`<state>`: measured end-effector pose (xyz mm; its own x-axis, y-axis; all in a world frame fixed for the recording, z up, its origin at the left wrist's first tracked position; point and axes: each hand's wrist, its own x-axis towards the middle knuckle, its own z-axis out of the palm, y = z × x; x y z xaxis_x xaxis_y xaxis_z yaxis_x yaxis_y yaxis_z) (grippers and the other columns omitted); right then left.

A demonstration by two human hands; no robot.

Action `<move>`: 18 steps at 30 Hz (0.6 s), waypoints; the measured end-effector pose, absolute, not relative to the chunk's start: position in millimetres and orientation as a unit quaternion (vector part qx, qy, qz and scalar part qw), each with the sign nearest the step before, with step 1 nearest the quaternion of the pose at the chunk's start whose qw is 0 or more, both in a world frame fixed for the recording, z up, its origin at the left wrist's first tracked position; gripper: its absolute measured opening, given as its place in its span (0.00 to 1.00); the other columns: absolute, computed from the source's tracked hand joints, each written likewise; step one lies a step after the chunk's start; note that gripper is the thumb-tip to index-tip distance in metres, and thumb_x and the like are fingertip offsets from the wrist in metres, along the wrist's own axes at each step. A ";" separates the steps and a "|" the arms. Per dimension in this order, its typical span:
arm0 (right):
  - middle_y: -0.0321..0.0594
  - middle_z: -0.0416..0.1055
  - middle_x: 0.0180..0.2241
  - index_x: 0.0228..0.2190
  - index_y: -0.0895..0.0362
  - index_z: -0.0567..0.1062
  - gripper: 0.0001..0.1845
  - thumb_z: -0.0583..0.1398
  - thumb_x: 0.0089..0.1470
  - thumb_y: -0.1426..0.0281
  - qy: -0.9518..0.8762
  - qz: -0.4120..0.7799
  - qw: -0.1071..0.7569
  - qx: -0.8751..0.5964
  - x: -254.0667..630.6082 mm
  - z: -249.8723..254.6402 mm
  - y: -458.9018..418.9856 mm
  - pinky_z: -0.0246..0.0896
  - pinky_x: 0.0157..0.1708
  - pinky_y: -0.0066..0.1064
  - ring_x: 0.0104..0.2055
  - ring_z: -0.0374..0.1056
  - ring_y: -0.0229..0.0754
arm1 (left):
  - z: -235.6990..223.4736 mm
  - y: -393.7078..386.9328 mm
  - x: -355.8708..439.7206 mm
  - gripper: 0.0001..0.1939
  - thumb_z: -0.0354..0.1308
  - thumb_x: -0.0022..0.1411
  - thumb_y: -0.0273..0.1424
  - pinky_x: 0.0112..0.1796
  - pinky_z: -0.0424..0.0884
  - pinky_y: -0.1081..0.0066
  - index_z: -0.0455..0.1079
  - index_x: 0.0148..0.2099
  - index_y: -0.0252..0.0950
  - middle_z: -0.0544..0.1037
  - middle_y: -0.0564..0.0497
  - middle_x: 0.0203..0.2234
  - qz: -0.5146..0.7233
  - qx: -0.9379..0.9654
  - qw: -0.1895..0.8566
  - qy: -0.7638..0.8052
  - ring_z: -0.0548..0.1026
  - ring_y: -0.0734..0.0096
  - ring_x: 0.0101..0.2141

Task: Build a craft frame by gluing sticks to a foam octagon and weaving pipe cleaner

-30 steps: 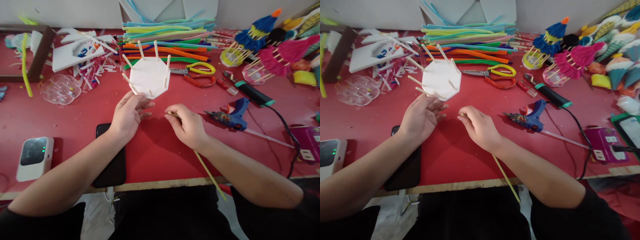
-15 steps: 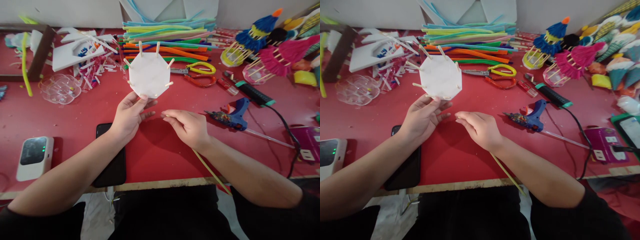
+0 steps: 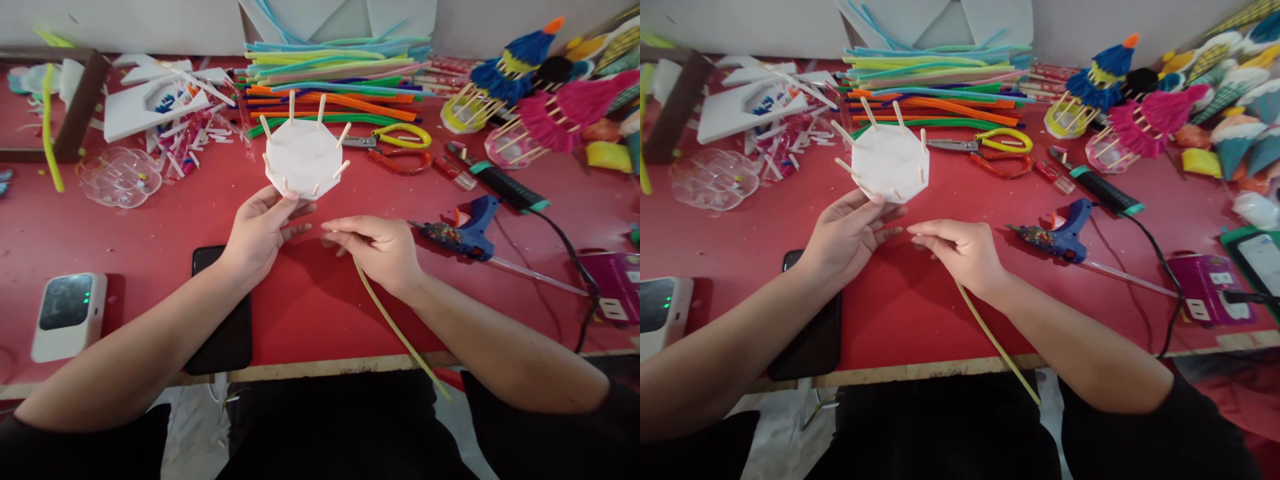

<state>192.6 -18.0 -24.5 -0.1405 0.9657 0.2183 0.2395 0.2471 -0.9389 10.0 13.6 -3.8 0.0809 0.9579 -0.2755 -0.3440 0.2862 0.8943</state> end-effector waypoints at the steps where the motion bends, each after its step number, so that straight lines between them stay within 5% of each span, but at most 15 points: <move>1: 0.37 0.84 0.35 0.37 0.51 0.85 0.06 0.66 0.58 0.67 -0.636 0.406 0.456 -0.471 192.4 -25.4 -16.6 0.79 0.29 0.29 0.33 0.80 0.40 | -3.8 13.7 10.2 0.08 0.70 0.57 0.33 0.34 0.78 0.75 0.78 0.38 0.37 0.83 0.50 0.36 0.495 0.332 0.656 0.463 0.81 0.69 0.39; 13: 0.36 0.82 0.28 0.36 0.52 0.85 0.06 0.66 0.57 0.69 -0.636 0.418 0.466 -0.451 192.6 -23.0 -16.1 0.77 0.31 0.29 0.27 0.77 0.37 | -7.9 13.5 9.7 0.08 0.71 0.56 0.31 0.38 0.78 0.74 0.78 0.38 0.38 0.82 0.53 0.34 0.502 0.339 0.660 0.445 0.81 0.72 0.37; 18: 0.37 0.83 0.33 0.37 0.50 0.85 0.06 0.66 0.57 0.69 -0.685 0.402 0.425 -0.435 195.9 -22.7 -11.4 0.76 0.37 0.31 0.32 0.79 0.38 | -13.9 13.5 11.4 0.09 0.75 0.50 0.33 0.42 0.79 0.70 0.79 0.33 0.40 0.83 0.53 0.32 0.548 0.371 0.625 0.415 0.82 0.68 0.39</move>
<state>195.9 -11.4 -22.7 -0.2616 0.9366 0.2331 0.2544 0.2999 -0.9194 11.4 13.5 -13.9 0.0550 0.9922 -0.1117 -0.3770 0.1243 0.9178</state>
